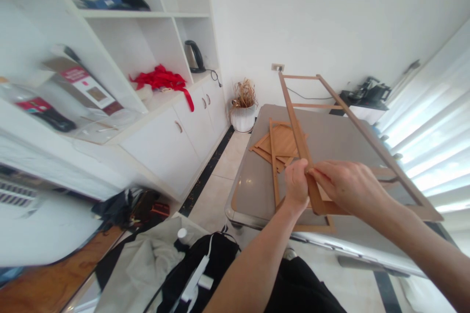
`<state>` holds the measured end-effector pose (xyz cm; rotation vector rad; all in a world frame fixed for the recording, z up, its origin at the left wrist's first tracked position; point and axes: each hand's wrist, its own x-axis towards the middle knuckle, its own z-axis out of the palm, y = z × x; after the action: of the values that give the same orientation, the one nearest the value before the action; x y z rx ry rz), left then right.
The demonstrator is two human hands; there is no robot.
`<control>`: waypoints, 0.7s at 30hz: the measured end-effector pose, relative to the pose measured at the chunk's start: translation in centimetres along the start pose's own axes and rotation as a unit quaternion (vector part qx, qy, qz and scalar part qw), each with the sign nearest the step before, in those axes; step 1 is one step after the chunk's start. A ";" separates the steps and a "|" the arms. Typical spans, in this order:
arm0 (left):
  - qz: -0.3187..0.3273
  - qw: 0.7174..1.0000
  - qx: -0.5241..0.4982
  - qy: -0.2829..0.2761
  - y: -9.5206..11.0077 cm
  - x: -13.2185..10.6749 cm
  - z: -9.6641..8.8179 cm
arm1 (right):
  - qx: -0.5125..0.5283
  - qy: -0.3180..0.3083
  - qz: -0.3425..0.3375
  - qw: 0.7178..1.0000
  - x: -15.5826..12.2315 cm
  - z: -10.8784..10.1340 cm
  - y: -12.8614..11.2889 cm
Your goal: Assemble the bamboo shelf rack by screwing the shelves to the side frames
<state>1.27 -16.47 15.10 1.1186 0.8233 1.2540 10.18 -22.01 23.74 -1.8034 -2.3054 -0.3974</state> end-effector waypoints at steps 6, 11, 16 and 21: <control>-0.013 1.000 0.000 0.007 -0.1 -0.2 0.1 | -0.039 -0.011 0.055 0.998 -0.6 -0.1 -0.8; 0.011 0.999 0.038 -0.026 0.4 -0.7 -0.1 | -0.004 -0.155 -0.067 0.986 0.3 -2.2 1.4; 0.014 0.997 0.062 -0.034 0.7 -0.8 -0.2 | -0.013 -0.209 -0.158 0.965 1.8 -4.2 2.6; -0.012 0.998 0.053 -0.030 0.9 -0.6 -0.3 | -0.027 -0.128 -0.179 0.975 1.3 -3.9 2.5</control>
<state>0.56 -17.06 15.84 1.2220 0.8639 1.1636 12.23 -21.51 28.09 -1.5341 -2.8368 -0.2929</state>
